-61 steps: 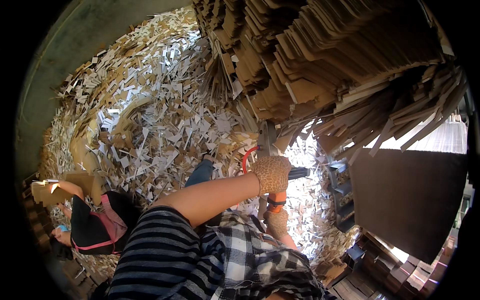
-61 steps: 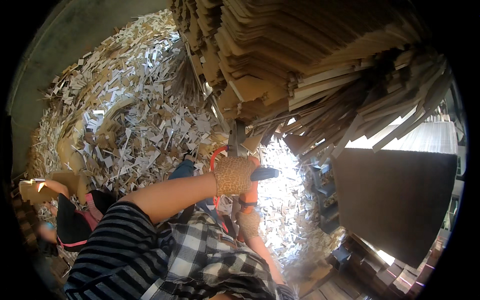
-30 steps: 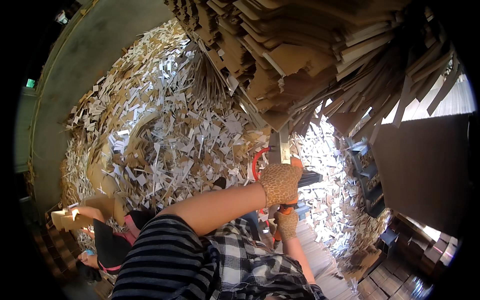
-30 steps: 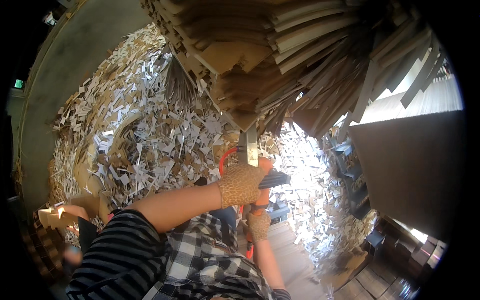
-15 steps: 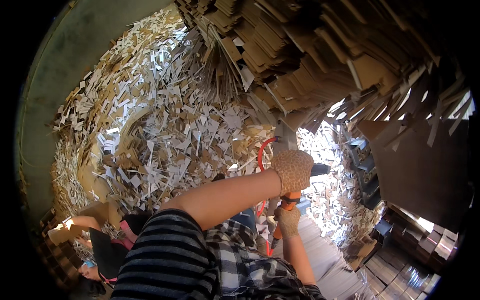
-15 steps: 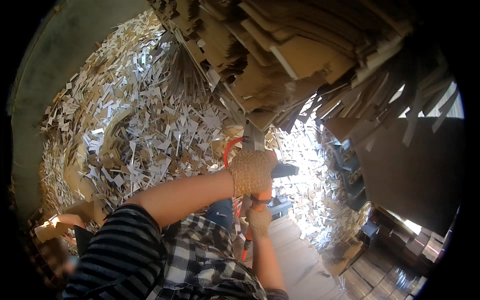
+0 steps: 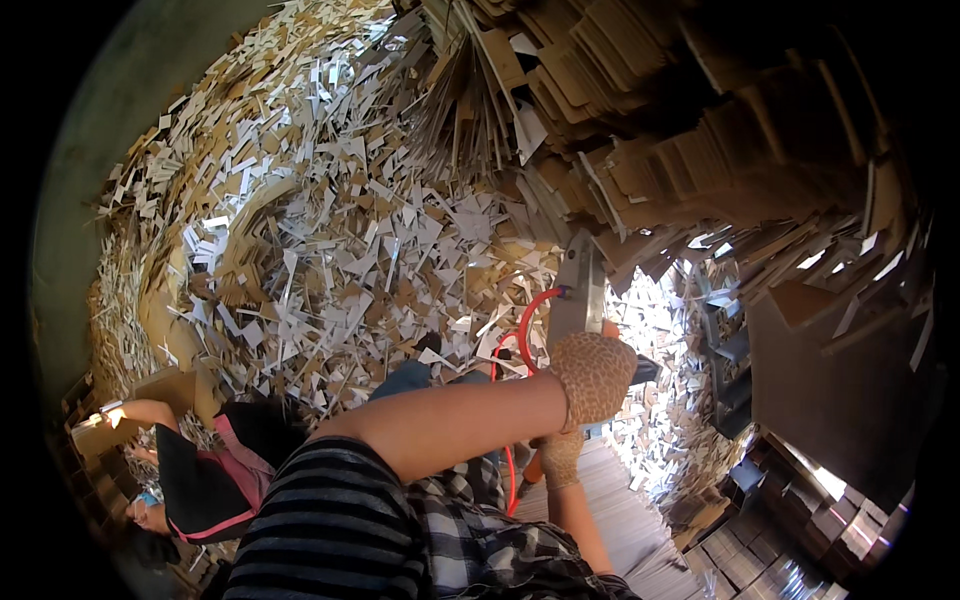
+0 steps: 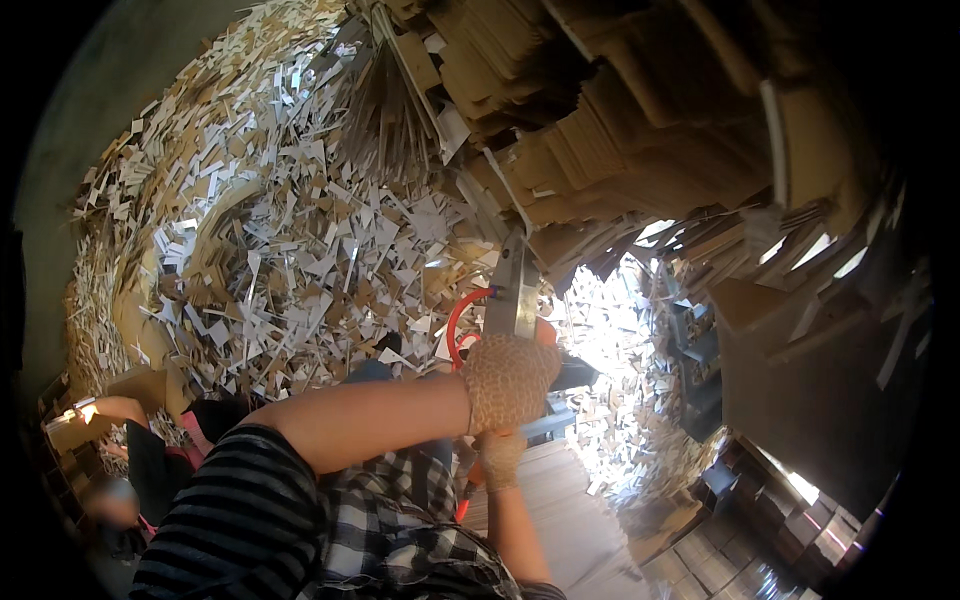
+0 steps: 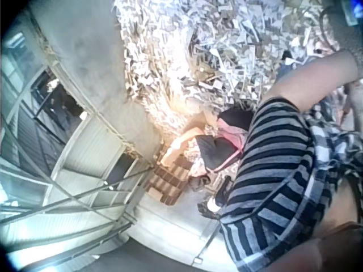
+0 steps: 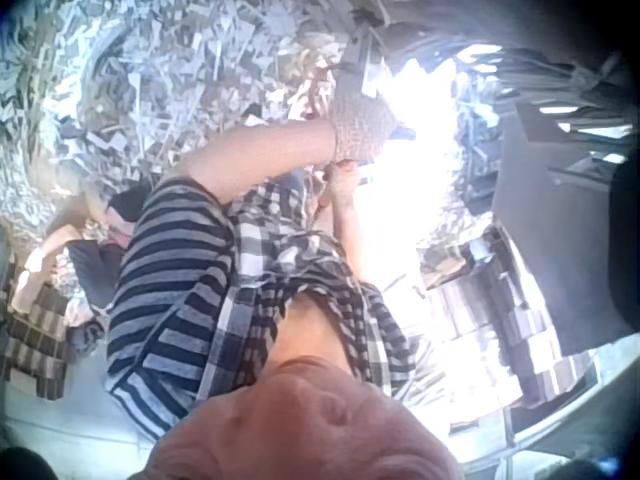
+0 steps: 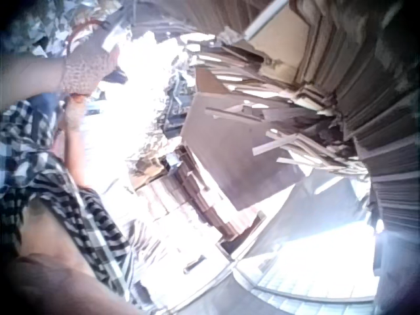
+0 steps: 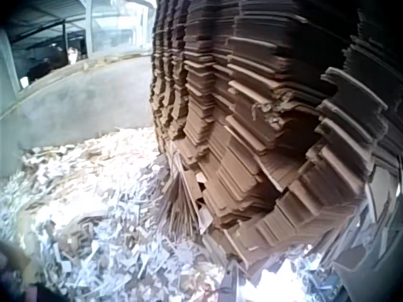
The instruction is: The person uses a handheld power saw to cut through a large, stacked pile of cardboard sheets. The person holds the saw with both hands and repeatedly cuts into the stack, creating a large amount of cardboard debris on the floor.
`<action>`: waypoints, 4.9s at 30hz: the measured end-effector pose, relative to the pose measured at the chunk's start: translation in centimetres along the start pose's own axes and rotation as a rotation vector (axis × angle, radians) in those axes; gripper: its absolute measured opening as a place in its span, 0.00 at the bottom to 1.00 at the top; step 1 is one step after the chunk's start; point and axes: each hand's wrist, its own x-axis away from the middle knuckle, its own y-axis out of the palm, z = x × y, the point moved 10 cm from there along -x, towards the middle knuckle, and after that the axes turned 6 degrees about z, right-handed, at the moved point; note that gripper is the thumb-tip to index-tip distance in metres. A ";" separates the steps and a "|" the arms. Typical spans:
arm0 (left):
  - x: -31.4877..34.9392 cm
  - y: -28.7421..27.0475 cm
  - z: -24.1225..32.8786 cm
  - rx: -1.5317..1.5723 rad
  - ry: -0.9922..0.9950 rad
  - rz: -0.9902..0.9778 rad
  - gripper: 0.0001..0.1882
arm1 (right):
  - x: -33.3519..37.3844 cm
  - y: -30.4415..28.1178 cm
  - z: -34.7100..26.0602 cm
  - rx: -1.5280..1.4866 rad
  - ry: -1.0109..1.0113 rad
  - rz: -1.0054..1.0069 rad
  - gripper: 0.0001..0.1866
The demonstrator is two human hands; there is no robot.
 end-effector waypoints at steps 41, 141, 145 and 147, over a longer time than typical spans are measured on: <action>-1.8 2.9 -5.0 -0.037 -0.057 -0.512 0.24 | -3.1 6.9 4.7 -0.086 0.608 -0.245 0.24; -4.5 3.7 -6.2 0.440 -0.122 0.347 0.17 | -11.7 -6.7 9.0 0.312 0.277 -0.023 0.24; -7.6 7.2 -9.4 0.495 -0.145 0.346 0.14 | -11.8 -5.6 6.8 0.507 0.395 -0.192 0.20; -9.0 11.1 -10.9 0.565 -0.128 0.296 0.12 | -10.2 -6.5 9.3 0.617 0.408 -0.173 0.20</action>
